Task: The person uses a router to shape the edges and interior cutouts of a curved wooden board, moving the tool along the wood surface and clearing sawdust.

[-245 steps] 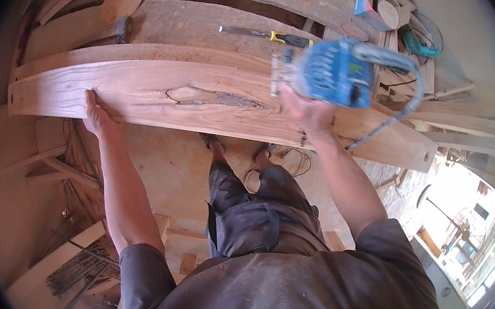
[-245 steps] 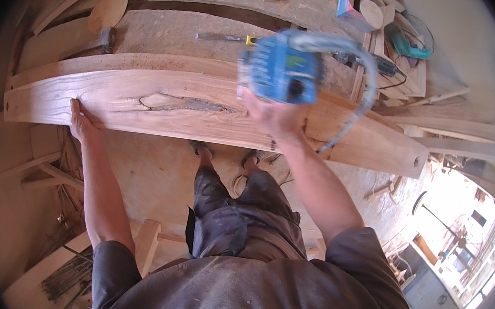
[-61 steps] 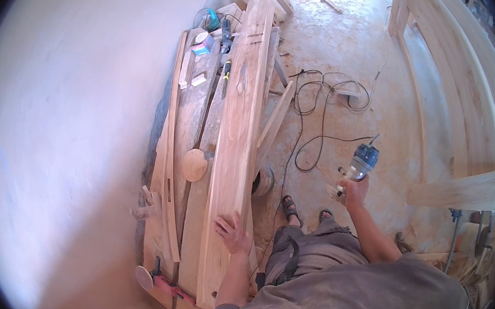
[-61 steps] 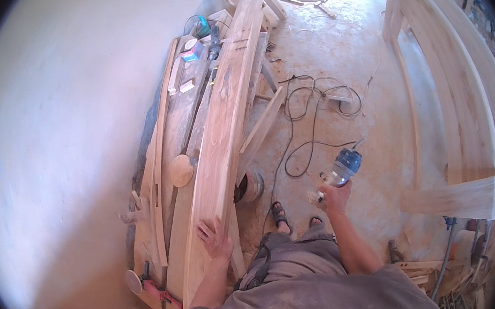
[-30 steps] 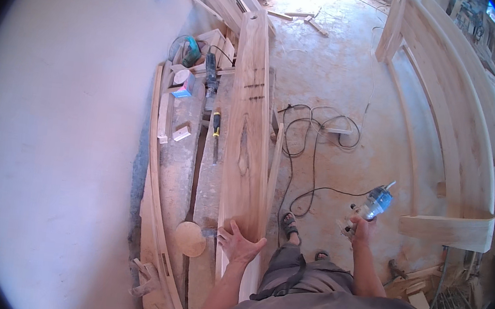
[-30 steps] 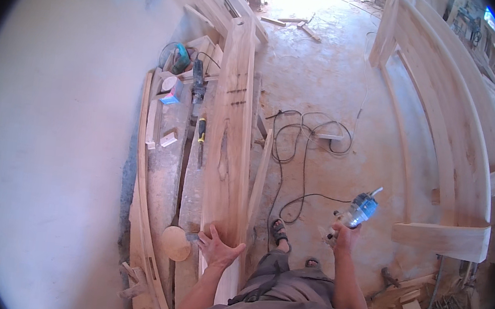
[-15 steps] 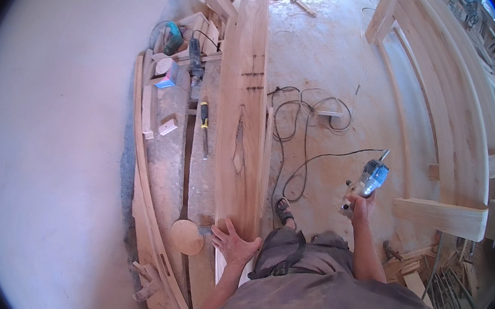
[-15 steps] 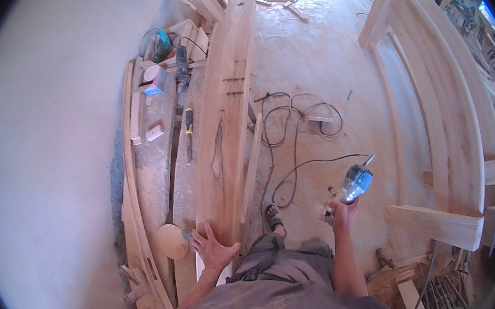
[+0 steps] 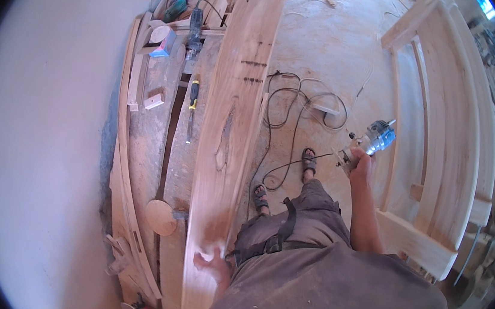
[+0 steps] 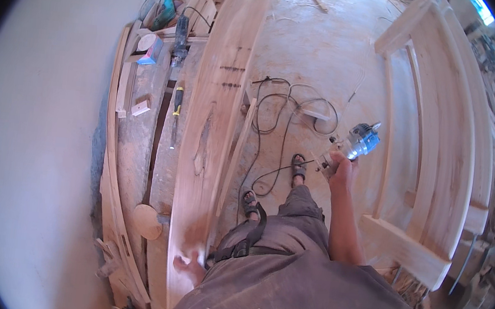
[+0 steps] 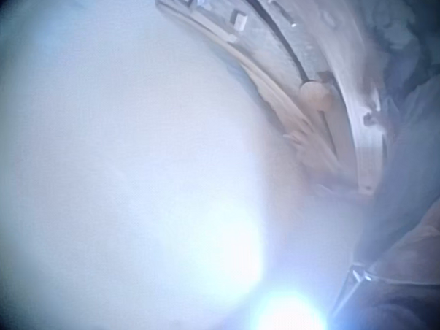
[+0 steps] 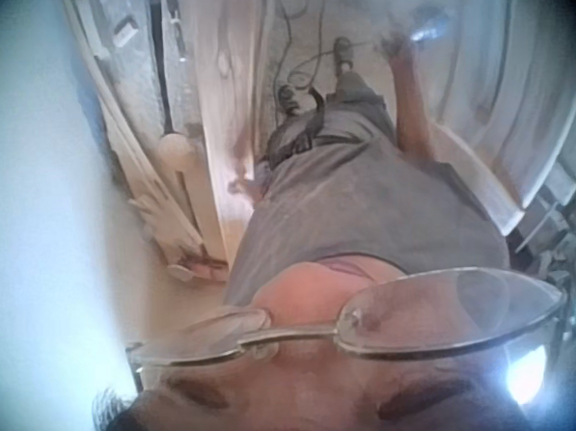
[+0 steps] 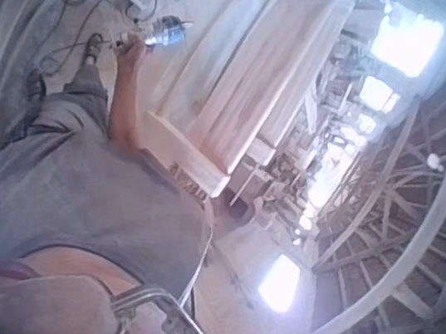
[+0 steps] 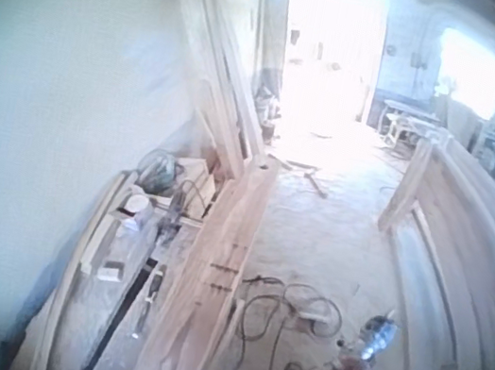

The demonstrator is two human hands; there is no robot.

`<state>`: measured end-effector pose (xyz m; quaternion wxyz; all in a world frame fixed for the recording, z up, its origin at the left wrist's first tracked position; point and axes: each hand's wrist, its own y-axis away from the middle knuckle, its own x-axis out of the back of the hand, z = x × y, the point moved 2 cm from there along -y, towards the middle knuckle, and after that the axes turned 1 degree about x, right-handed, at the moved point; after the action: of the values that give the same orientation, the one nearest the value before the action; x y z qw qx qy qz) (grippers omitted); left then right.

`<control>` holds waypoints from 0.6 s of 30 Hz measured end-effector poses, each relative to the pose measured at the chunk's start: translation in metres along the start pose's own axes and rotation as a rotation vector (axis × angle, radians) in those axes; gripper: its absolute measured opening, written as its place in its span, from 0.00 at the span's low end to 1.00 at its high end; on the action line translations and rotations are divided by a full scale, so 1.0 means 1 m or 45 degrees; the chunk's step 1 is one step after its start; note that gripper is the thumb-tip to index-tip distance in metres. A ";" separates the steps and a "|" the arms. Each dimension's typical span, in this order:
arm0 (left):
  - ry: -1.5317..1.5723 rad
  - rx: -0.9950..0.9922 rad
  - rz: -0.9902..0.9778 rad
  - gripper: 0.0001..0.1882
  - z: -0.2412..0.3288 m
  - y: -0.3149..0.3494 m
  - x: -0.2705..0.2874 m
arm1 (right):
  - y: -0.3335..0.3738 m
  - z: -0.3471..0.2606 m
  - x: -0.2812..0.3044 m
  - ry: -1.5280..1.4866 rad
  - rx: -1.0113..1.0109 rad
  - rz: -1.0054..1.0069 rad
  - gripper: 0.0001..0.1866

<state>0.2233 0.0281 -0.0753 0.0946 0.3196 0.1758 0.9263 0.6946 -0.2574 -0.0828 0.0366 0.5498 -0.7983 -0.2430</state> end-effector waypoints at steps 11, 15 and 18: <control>2.157 0.563 0.207 0.35 0.086 -0.023 -0.194 | -0.115 -0.055 -0.094 0.308 -0.092 -0.395 0.21; 2.227 0.550 0.394 0.28 0.095 -0.018 -0.211 | -0.135 -0.052 -0.101 0.322 -0.088 -0.473 0.25; 2.141 0.593 0.430 0.28 0.107 -0.018 -0.210 | -0.154 -0.053 -0.115 0.350 -0.057 -0.578 0.27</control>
<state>0.4546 0.0124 -0.1206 -0.2710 -0.4336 0.3217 0.7969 0.8896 -0.2150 -0.0782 0.1015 0.7419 -0.6363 -0.1855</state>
